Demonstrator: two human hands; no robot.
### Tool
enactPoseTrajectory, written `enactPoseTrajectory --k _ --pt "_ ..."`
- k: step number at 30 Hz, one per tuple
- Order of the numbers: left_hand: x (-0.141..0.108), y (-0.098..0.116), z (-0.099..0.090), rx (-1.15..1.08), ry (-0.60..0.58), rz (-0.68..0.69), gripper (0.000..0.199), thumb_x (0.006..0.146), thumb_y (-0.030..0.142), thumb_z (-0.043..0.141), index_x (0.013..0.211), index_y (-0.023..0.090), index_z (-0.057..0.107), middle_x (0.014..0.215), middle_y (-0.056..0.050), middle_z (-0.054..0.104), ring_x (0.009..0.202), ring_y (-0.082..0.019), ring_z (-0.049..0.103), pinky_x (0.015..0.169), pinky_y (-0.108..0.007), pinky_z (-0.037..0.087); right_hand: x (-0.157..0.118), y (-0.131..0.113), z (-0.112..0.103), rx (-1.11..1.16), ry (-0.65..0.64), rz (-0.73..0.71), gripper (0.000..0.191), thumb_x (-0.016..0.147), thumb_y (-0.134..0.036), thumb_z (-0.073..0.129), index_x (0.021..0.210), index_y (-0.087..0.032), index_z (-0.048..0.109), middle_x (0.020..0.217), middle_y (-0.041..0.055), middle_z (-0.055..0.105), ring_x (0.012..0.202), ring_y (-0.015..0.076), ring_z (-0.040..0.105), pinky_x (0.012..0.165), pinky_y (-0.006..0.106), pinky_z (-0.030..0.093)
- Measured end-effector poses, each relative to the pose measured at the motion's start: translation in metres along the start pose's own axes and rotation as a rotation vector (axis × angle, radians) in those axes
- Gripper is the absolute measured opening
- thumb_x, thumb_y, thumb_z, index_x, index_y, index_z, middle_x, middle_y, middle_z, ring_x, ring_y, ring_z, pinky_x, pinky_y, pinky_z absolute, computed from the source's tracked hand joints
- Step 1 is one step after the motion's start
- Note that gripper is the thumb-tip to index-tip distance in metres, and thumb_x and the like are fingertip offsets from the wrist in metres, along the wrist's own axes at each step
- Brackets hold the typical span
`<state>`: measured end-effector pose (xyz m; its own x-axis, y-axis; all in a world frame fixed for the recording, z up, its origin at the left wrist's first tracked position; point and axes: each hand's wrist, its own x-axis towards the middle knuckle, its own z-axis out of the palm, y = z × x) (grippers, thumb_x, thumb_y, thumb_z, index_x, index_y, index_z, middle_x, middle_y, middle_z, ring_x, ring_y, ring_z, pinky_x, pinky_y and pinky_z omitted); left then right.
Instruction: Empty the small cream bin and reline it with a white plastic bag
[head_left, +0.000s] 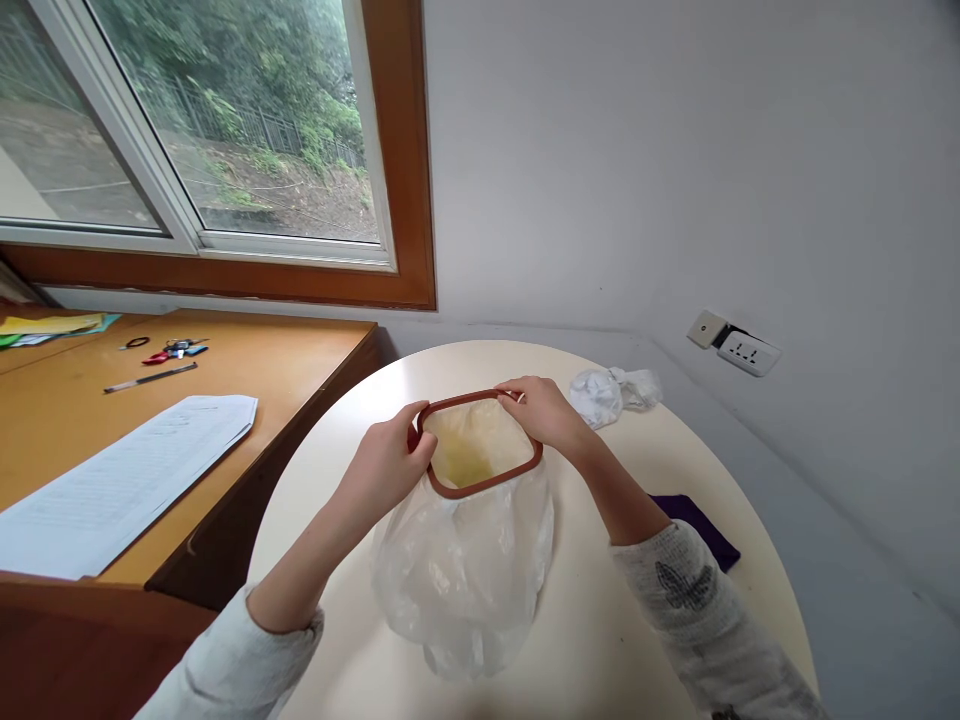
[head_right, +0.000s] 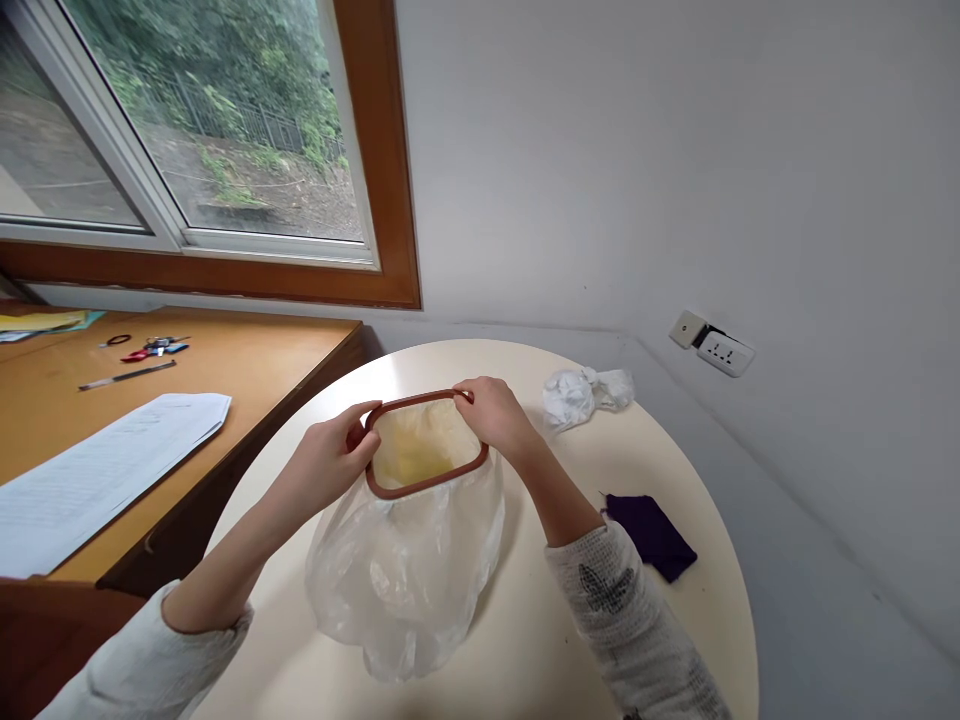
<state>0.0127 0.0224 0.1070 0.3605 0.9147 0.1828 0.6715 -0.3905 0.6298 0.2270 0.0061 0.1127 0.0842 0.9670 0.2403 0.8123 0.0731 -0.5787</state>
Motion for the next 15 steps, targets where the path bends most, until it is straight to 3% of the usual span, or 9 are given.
enactPoseTrajectory --k 4,10,15 --pt "-0.003 0.001 0.002 -0.070 -0.042 -0.057 0.042 0.082 0.035 0.035 0.121 0.024 0.045 0.069 0.000 0.062 0.061 -0.017 0.056 0.051 -0.025 0.042 -0.002 -0.002 0.000 -0.057 0.009 -0.020 0.026 0.083 -0.024 0.041 0.086 -0.023 0.067 0.082 0.0024 0.064 0.073 0.0147 0.054 0.062 0.023 0.036" --pt "-0.003 -0.003 0.004 -0.167 -0.030 -0.057 0.041 0.083 0.039 0.038 0.119 0.024 0.047 0.066 0.001 0.060 0.056 -0.015 0.051 0.048 -0.024 0.039 -0.001 -0.007 -0.002 -0.184 -0.031 -0.064 0.032 0.086 -0.023 0.035 0.066 -0.020 0.060 0.063 0.0010 0.057 0.060 0.0131 0.048 0.054 0.023 0.030" --pt "0.001 -0.011 0.009 -0.263 0.008 -0.047 0.044 0.082 0.043 0.041 0.120 0.022 0.048 0.059 0.003 0.055 0.048 -0.012 0.043 0.046 -0.022 0.035 0.007 -0.009 0.002 -0.247 -0.013 -0.030 0.026 0.085 -0.021 0.039 0.077 -0.020 0.064 0.077 0.0022 0.064 0.070 0.0129 0.054 0.059 0.022 0.032"
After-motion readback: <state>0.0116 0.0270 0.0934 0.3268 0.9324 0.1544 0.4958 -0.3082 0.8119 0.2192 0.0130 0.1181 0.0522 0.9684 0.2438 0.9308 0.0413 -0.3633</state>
